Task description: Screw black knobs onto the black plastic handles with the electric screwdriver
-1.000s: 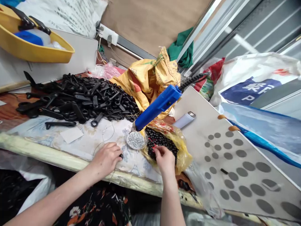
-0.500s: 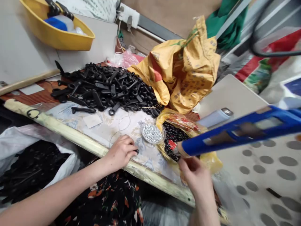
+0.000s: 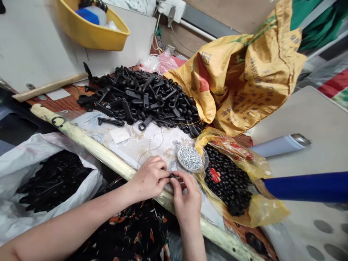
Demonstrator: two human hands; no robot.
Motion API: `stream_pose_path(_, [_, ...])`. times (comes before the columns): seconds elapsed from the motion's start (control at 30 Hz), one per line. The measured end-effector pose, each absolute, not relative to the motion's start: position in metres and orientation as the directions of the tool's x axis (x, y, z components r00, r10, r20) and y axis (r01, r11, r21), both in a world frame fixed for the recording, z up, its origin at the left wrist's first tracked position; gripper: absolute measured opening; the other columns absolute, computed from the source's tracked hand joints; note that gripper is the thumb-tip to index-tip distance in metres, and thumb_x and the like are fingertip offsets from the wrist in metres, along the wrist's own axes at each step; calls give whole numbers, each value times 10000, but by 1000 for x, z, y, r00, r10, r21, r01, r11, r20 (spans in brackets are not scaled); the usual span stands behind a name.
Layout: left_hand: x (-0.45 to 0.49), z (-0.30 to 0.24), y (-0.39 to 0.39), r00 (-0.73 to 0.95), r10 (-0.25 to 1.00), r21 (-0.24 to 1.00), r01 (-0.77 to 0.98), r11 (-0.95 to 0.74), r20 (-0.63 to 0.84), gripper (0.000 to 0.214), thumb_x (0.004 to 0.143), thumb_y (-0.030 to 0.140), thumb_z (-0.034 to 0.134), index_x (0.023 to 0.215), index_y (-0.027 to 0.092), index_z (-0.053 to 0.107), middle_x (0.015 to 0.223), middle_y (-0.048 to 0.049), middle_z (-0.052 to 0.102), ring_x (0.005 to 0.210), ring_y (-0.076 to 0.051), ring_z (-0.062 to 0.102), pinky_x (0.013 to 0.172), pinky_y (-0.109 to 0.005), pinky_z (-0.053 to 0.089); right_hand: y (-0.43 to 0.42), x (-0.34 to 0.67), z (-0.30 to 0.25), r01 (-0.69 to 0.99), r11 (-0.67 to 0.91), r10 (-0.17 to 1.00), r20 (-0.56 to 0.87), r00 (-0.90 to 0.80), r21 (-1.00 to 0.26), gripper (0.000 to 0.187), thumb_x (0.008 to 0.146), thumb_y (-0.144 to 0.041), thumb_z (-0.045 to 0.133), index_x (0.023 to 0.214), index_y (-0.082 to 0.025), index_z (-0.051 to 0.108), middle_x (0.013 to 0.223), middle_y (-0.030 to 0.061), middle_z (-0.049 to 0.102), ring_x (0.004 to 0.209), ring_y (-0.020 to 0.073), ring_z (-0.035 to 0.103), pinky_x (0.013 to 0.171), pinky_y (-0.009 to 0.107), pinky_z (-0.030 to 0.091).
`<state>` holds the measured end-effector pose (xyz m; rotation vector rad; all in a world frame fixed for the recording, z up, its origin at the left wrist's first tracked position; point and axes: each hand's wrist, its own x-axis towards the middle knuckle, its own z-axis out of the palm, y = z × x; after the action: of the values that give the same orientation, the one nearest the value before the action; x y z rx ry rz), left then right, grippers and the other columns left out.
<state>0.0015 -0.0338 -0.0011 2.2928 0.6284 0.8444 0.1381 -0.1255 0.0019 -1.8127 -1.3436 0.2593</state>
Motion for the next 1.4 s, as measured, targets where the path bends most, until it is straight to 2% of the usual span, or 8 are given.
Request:
stream_pose_path(0.17, [2,0,-35,688,615,686,232,-690,386,204,921,137,586,775,169,725,798,-45,600,886,-205,523,791,-348,451,-132,144,6,672,-66,876,280,393,-738,150,900,-293,597,944,-201,707,888,58,740,749,185,687,679,285,561])
stream_pose_path(0.4, [1,2,-36,702,606,675,242,-697,375,215,910,110,569,753,168,703,808,-46,594,894,-206,514,794,-348,451,-128,146,26,858,6,918,344,199,-513,150,919,-268,559,951,-202,690,785,39,717,620,163,654,631,278,535])
stream_pose_path(0.53, [1,0,-36,699,607,668,248,-701,377,199,893,93,573,748,162,691,826,-48,594,894,-206,506,787,-347,445,-123,150,36,905,39,959,269,85,-423,149,901,-206,537,914,-209,685,766,36,707,641,171,653,634,275,508])
stream_pose_path(0.9, [3,-3,-37,688,623,664,272,-697,372,175,866,71,587,782,170,705,799,-40,585,892,-210,505,798,-355,452,-117,153,41,746,-167,971,22,237,-644,54,793,-261,645,759,-220,651,698,11,704,575,163,645,589,260,520])
stream_pose_path(1.03, [3,-5,-37,679,638,668,287,-686,364,144,884,105,608,843,173,728,813,-45,607,906,-222,525,818,-372,461,-111,143,52,767,-130,933,184,309,-628,195,853,-358,608,950,-207,685,805,59,736,636,189,673,614,289,548])
stream_pose_path(1.13, [2,-5,-37,671,650,676,294,-676,358,119,883,125,639,921,180,738,846,-47,625,938,-228,539,858,-384,464,-84,141,62,856,-67,898,344,276,-512,204,920,-277,505,948,-200,692,912,83,738,780,199,687,735,299,542])
stream_pose_path(1.27, [2,-4,-34,667,667,707,292,-644,333,266,841,203,751,1106,192,723,866,-41,651,946,-235,554,860,-391,468,-41,161,55,921,-311,901,235,364,-232,126,786,-121,601,787,-185,709,770,99,702,747,226,657,678,305,478])
stream_pose_path(1.4, [5,-3,-32,666,664,713,277,-645,341,232,814,314,806,1029,239,762,807,-21,642,907,-222,551,825,-373,457,-28,180,40,912,-359,905,166,393,-199,142,724,-110,670,628,-214,674,665,64,676,609,200,602,596,304,407])
